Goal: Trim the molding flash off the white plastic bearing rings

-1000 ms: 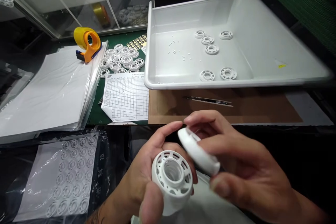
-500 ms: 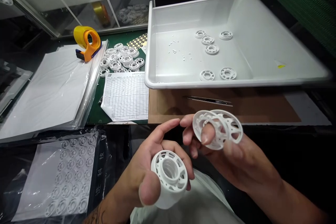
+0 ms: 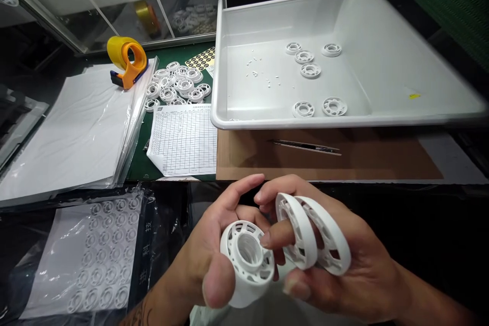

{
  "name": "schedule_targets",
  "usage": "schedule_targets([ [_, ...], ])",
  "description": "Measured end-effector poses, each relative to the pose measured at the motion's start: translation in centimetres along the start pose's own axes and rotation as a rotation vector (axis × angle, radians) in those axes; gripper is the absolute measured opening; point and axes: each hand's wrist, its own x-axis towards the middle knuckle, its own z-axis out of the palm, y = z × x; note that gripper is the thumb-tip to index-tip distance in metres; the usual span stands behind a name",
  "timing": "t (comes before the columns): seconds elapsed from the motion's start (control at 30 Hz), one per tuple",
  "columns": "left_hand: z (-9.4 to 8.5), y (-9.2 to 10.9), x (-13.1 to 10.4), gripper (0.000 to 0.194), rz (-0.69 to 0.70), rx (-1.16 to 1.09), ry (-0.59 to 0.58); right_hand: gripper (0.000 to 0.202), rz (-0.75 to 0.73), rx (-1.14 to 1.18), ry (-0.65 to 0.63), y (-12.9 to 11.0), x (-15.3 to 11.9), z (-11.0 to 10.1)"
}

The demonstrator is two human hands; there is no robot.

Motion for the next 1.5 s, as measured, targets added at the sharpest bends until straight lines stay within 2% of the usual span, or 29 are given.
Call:
schedule_targets([
  [0.13,-0.3,0.1,-0.4,0.089,0.012,0.038,0.020,0.021,-0.081,-0.148,-0.083,0.0,0.7,0.1],
  [0.27,0.4,0.4,-0.1,0.087,0.037,-0.003,-0.018,0.024,-0.158,-0.210,-0.122,0.3,1.2,0.2],
  [0.33,0.5,0.6,0.1,0.081,0.038,-0.034,-0.007,0.028,-0.149,-0.185,-0.155,0.6,1.1,0.2],
  [0.4,0.3,0.7,0.3,0.084,0.030,-0.036,0.000,0.027,-0.061,-0.068,-0.088,0.9,0.8,0.1],
  [0.5,-0.1,0.8,0.5,0.104,0.024,0.007,-0.054,0.027,0.109,0.262,0.159,1.4,0.4,-0.1],
  [0.53,-0.2,0.9,0.6,0.108,0.031,0.023,-0.074,0.028,0.129,0.366,0.223,1.6,0.3,-0.2],
  [0.6,-0.3,0.9,0.6,0.107,0.045,0.055,-0.085,0.025,0.115,0.478,0.271,1.8,0.3,-0.3],
  [0.7,-0.1,0.9,0.6,0.103,0.067,0.084,-0.102,0.022,0.108,0.428,0.218,1.8,0.4,-0.4],
  [0.93,0.2,0.8,0.6,0.095,0.112,0.074,-0.084,0.023,0.008,0.097,0.112,0.7,0.8,-0.2],
  [1.13,0.3,0.8,0.4,0.097,0.069,0.057,-0.055,0.024,-0.097,-0.113,0.050,0.7,0.5,-0.2],
  [1.33,0.3,0.5,0.0,0.093,0.124,0.188,0.025,0.028,-0.209,-0.288,-0.198,1.0,1.2,0.1],
  [1.4,0.1,0.4,0.0,0.093,0.160,0.239,0.025,0.023,-0.179,-0.227,-0.170,1.2,1.3,0.2],
  [1.5,0.1,0.5,0.2,0.093,0.187,0.241,0.000,0.029,-0.008,0.108,0.048,2.0,0.9,0.1],
])
